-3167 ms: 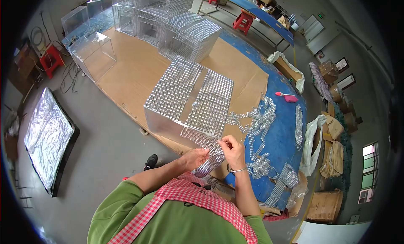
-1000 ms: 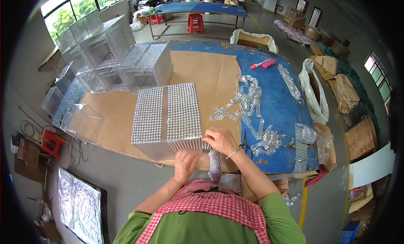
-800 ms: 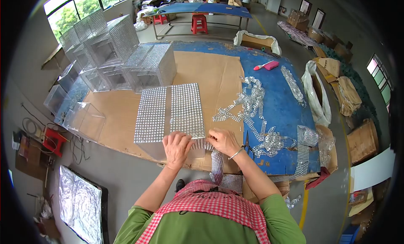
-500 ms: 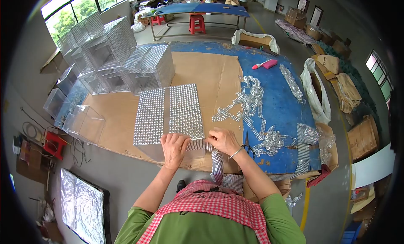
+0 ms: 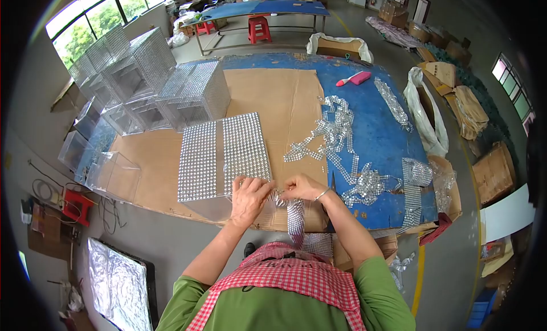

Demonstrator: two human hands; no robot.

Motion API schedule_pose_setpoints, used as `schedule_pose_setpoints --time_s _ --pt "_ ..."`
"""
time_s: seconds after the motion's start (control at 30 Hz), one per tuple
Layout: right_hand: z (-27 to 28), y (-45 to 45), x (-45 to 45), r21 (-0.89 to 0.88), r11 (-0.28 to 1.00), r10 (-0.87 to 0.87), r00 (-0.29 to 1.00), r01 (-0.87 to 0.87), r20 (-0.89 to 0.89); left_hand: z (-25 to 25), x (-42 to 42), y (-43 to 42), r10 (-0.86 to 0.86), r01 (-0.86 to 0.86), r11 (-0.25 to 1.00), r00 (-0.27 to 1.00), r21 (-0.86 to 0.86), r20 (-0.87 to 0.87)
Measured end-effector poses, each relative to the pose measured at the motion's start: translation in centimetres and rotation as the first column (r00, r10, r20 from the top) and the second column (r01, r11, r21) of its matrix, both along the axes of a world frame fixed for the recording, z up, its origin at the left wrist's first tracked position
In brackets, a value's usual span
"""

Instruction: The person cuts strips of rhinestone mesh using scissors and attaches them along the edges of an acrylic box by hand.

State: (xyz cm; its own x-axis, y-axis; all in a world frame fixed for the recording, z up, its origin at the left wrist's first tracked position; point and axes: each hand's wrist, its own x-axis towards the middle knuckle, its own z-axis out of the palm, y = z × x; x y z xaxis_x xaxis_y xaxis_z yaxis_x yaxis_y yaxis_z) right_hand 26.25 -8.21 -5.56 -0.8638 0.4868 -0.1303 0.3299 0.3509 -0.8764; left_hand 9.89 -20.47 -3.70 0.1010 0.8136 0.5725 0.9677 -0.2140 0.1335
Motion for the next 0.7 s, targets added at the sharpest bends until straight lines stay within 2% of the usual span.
schedule_pose_setpoints --time_s 0.13,0.23,0.27,0.37,0.5,0.6,0.7 --pt "-2.9 -0.4 2.3 -0.059 0.998 0.014 0.997 -0.01 0.071 -0.2 0.0 0.0 0.008 -0.008 1.0 1.0 0.009 0.026" --pt "-3.6 -2.1 4.1 -0.419 0.903 -0.072 0.995 0.095 0.07 -0.3 0.0 0.1 0.01 -0.011 1.0 0.999 0.014 0.037" --pt "-3.7 -3.6 4.4 -0.581 0.813 -0.152 0.976 0.033 -0.156 -0.3 0.1 0.2 0.01 -0.011 1.0 0.999 0.016 0.036" --pt "-6.7 -5.6 4.8 -0.701 0.713 -0.165 0.968 -0.017 -0.191 -0.2 0.0 0.2 0.003 -0.004 1.0 0.999 0.019 0.037" --pt "-4.9 -6.4 6.1 -0.61 0.788 -0.238 0.954 0.081 -0.18 -0.1 -0.1 0.1 -0.009 0.008 1.0 0.999 0.022 0.051" --pt "-4.4 -5.9 7.2 -0.472 0.858 -0.319 0.93 0.203 -0.18 -0.1 0.0 0.1 -0.009 0.007 1.0 0.999 0.027 0.053" --pt "-1.5 -5.7 7.7 -0.333 0.873 -0.41 0.906 0.356 -0.105 -0.2 -0.1 0.2 -0.004 0.002 0.999 0.999 0.033 0.052"
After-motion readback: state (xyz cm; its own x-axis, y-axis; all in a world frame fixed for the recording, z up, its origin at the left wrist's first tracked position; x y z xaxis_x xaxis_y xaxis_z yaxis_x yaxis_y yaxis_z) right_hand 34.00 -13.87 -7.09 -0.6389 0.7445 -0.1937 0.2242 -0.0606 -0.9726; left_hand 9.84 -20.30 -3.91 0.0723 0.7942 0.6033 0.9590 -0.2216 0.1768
